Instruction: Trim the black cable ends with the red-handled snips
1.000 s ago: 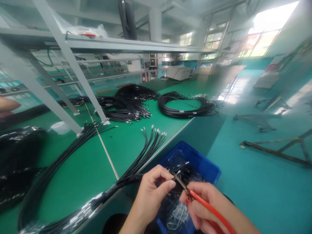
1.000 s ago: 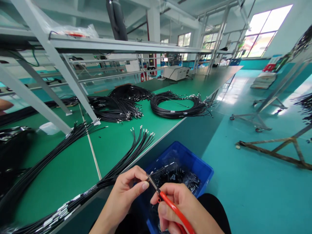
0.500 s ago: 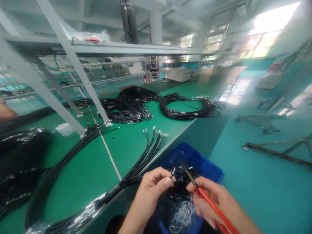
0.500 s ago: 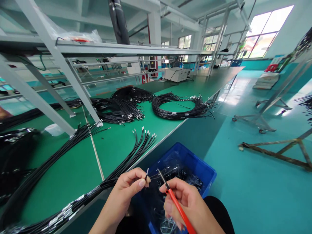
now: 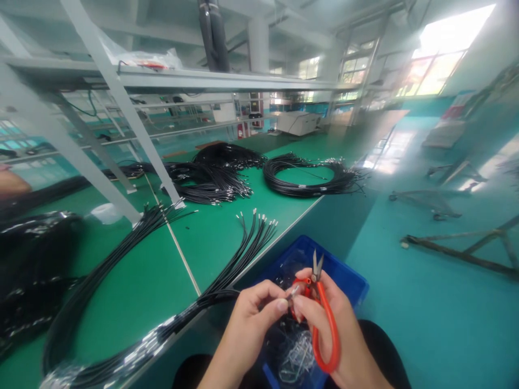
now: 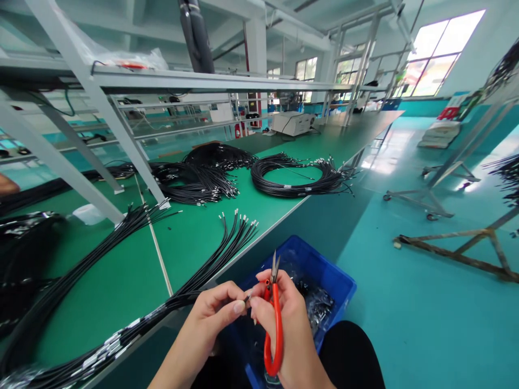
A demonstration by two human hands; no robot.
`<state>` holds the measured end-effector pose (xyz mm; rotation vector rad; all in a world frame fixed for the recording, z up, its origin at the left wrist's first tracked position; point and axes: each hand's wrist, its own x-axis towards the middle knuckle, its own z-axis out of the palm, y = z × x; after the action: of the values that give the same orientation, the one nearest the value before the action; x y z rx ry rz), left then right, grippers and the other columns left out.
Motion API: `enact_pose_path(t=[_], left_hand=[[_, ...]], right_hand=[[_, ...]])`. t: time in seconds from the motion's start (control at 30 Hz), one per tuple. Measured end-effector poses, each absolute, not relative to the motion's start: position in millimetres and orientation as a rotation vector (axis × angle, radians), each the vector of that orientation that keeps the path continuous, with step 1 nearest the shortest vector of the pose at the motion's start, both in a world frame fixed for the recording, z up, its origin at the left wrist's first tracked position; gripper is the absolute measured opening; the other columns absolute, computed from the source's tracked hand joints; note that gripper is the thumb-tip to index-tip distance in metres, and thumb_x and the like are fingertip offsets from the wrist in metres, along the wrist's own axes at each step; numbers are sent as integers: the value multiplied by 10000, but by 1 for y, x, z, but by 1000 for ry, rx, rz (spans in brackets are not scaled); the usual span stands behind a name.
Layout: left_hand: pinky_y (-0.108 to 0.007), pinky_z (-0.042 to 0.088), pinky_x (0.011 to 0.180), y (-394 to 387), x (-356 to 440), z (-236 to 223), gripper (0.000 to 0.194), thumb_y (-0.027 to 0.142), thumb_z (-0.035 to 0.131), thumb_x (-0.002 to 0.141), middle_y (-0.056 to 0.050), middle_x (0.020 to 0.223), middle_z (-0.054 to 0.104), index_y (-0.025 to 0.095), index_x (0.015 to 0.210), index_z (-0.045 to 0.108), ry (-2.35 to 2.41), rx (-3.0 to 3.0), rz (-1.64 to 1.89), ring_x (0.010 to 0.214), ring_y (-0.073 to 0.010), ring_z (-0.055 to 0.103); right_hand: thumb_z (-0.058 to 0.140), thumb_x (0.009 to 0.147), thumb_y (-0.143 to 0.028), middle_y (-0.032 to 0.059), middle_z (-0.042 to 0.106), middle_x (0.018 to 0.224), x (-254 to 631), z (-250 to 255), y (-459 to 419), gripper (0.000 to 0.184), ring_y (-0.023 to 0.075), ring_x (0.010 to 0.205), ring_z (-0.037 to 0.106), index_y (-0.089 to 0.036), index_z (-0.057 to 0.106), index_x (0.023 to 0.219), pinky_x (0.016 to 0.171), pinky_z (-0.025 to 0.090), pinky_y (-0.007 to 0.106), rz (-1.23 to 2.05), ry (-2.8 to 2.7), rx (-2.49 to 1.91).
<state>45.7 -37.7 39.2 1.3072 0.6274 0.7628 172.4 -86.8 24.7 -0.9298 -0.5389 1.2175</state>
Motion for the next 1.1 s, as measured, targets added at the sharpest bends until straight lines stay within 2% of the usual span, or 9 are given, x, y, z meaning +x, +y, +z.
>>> enact_pose_path(t=[0.2, 0.33, 0.5, 0.57, 0.67, 0.77, 0.83, 0.93, 1.1], left_hand=[[-237, 404, 694, -36, 45, 41, 146, 171, 583, 809, -21, 668, 655, 134, 677, 632, 581, 1208, 770, 694, -152, 562], [-209, 369, 618, -34, 44, 36, 146, 151, 579, 793, -11, 632, 629, 126, 660, 634, 607, 1163, 755, 620, -120, 517], [-209, 300, 551, -30, 43, 30, 129, 174, 595, 764, -2, 604, 570, 119, 650, 619, 715, 1110, 755, 572, -101, 414], [-215, 289, 549, -28, 41, 30, 148, 195, 591, 766, 1, 597, 546, 125, 636, 600, 728, 1064, 748, 563, -100, 395], [-222, 286, 555, -25, 39, 31, 150, 216, 591, 765, -3, 608, 541, 129, 643, 590, 704, 1016, 737, 558, -102, 389], [-223, 288, 561, -25, 38, 31, 139, 219, 596, 763, -3, 619, 543, 130, 656, 592, 702, 1017, 746, 561, -103, 389], [-220, 284, 554, -27, 40, 32, 138, 213, 598, 767, -2, 612, 549, 129, 658, 598, 729, 1072, 762, 562, -103, 387], [-213, 286, 546, -32, 45, 32, 159, 209, 602, 773, 5, 593, 551, 131, 635, 589, 753, 1179, 801, 563, -102, 383], [-207, 292, 535, -36, 52, 31, 186, 219, 618, 760, 28, 562, 512, 142, 601, 561, 788, 1235, 823, 548, -97, 367]], right_hand=[[654, 749, -176, -21, 597, 739, 173, 27, -88, 273, 119, 637, 506, -218, 523, 984, 621, 407, 257, 1287, -551, -836], [637, 747, -149, -20, 605, 758, 169, 27, -86, 278, 126, 651, 527, -226, 521, 987, 634, 417, 267, 1318, -557, -822], [752, 670, -215, -2, 654, 794, 172, 24, -88, 347, 134, 677, 579, -217, 568, 963, 674, 453, 275, 1143, -580, -1036], [763, 664, -254, 18, 671, 787, 179, 24, -92, 346, 115, 610, 568, -197, 597, 962, 603, 443, 250, 1187, -647, -1045], [713, 696, -350, 54, 678, 730, 190, 21, -98, 334, 65, 440, 476, -157, 624, 955, 444, 339, 215, 1485, -773, -870], [718, 676, -367, 38, 666, 676, 192, 19, -99, 337, 42, 388, 419, -155, 626, 921, 396, 277, 192, 1552, -760, -898], [758, 640, -307, 7, 658, 671, 188, 20, -95, 324, 57, 437, 473, -177, 621, 903, 417, 332, 179, 1335, -706, -1057], [764, 633, -247, -3, 669, 735, 178, 25, -86, 329, 117, 631, 597, -208, 602, 916, 573, 468, 201, 983, -668, -1190], [716, 656, -184, -31, 635, 716, 167, 28, -78, 316, 138, 659, 634, -226, 549, 922, 600, 526, 221, 900, -709, -1218]])
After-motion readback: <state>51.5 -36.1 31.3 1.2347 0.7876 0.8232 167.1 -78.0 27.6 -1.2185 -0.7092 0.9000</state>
